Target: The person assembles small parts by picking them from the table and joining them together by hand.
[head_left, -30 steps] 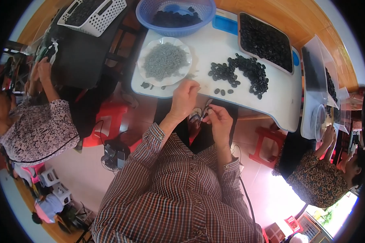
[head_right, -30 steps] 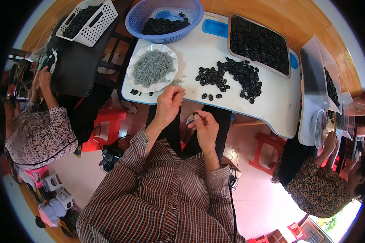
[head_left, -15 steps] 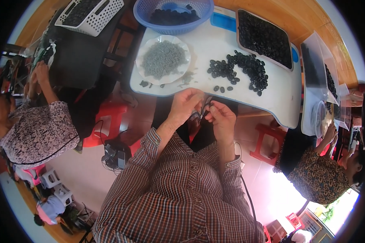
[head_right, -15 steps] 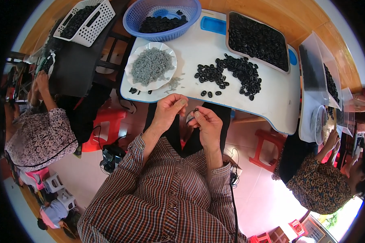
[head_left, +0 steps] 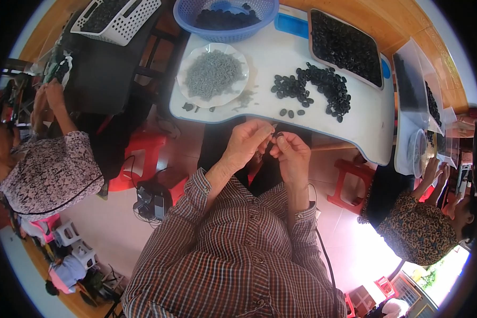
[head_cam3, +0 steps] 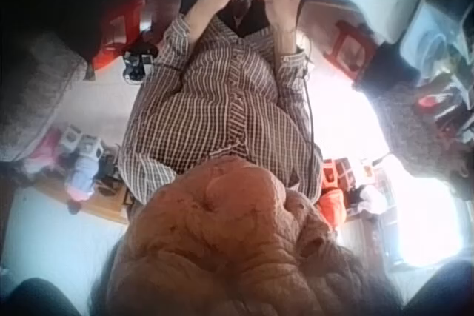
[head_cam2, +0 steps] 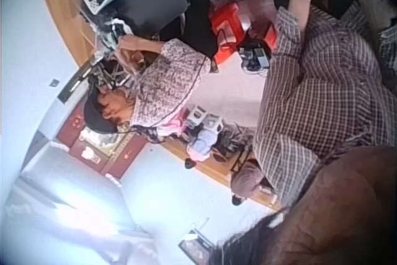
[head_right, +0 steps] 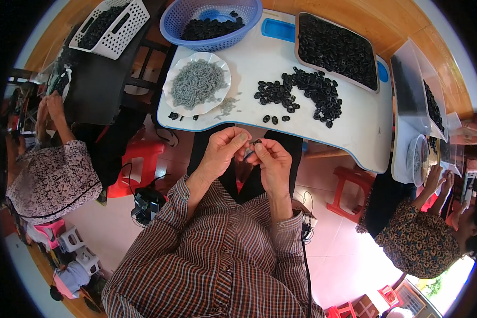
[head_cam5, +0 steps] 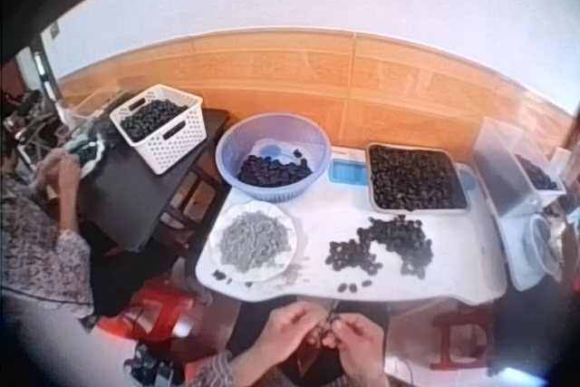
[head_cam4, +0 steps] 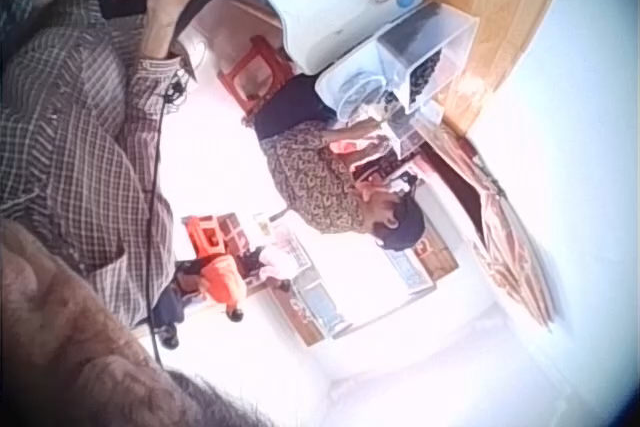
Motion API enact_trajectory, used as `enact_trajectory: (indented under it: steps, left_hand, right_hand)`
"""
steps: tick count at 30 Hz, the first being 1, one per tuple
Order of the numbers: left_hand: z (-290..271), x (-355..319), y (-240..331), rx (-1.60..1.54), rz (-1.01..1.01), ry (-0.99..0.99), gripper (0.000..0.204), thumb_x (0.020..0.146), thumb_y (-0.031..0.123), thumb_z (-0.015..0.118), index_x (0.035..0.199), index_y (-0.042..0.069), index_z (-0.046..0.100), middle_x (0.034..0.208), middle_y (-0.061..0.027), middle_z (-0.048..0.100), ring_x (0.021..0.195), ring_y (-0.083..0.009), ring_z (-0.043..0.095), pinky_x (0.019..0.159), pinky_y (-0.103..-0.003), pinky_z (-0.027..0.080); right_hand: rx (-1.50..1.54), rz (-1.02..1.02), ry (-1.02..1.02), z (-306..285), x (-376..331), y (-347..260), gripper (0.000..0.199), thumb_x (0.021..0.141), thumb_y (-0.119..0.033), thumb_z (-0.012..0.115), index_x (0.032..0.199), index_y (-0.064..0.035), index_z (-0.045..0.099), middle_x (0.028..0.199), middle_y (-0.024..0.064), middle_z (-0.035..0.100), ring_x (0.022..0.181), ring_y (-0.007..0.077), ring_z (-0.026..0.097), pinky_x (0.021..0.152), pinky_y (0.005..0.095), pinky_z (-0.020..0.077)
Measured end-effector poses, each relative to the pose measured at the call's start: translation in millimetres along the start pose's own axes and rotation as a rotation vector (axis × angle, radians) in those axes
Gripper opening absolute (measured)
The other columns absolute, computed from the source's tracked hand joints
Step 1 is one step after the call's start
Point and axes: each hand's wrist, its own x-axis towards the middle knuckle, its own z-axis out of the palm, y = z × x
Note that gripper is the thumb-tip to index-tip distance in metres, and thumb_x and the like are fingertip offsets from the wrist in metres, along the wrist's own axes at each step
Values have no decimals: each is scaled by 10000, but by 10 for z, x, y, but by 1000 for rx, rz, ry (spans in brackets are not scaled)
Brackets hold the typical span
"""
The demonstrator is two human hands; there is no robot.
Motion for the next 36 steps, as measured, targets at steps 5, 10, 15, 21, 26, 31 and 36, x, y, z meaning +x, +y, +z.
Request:
enact_trajectory:
  steps: [5,10,15,21,26,31,36]
  left_hand:
    - [49,-14,11,-7,-11,10,210,952,218,588,979,14,634,765,10,592,604,-45,518,535,-180,438]
    - [50,-17,-23,-1,13,7,216,951,223,587,972,14,637,751,19,585,601,-39,513,523,-175,422]
    - [68,-19,-19,37,45,-4,209,954,214,584,968,13,638,742,21,585,599,-36,513,525,-175,420]
    - [76,-16,4,109,59,0,223,956,217,579,963,4,641,724,21,589,595,-35,515,524,-178,428]
    - [79,-15,34,142,67,-7,210,958,198,576,959,-3,636,731,12,599,598,-37,520,527,-176,431]
    - [79,-19,60,188,71,5,195,957,172,576,948,-15,633,733,5,612,597,-36,529,523,-176,439]
    - [56,-18,47,243,122,5,178,948,152,587,929,-17,639,706,10,608,574,-31,523,507,-171,438]
  right_hand:
    - [-63,-34,-22,46,-42,-52,143,936,-115,598,996,15,607,832,61,657,635,112,608,593,218,480]
    - [-191,-54,-62,70,-73,-77,153,944,-145,592,948,8,597,799,41,631,628,92,583,593,212,471]
    - [-221,-51,-45,95,-96,-113,157,945,-154,591,936,3,604,783,42,626,622,89,564,594,212,458]
    - [-241,-38,-41,124,-101,-144,162,945,-158,590,922,1,611,784,43,622,623,92,553,598,217,449]
    - [-248,-28,-36,112,-93,-142,162,943,-155,593,925,5,613,789,46,625,626,94,554,599,219,451]
    - [-279,-36,-29,106,-97,-142,158,934,-145,603,932,12,611,800,49,630,615,98,562,588,217,453]
    - [-334,-73,9,194,-128,-187,117,928,-91,602,915,24,585,749,49,622,597,81,576,553,203,474]
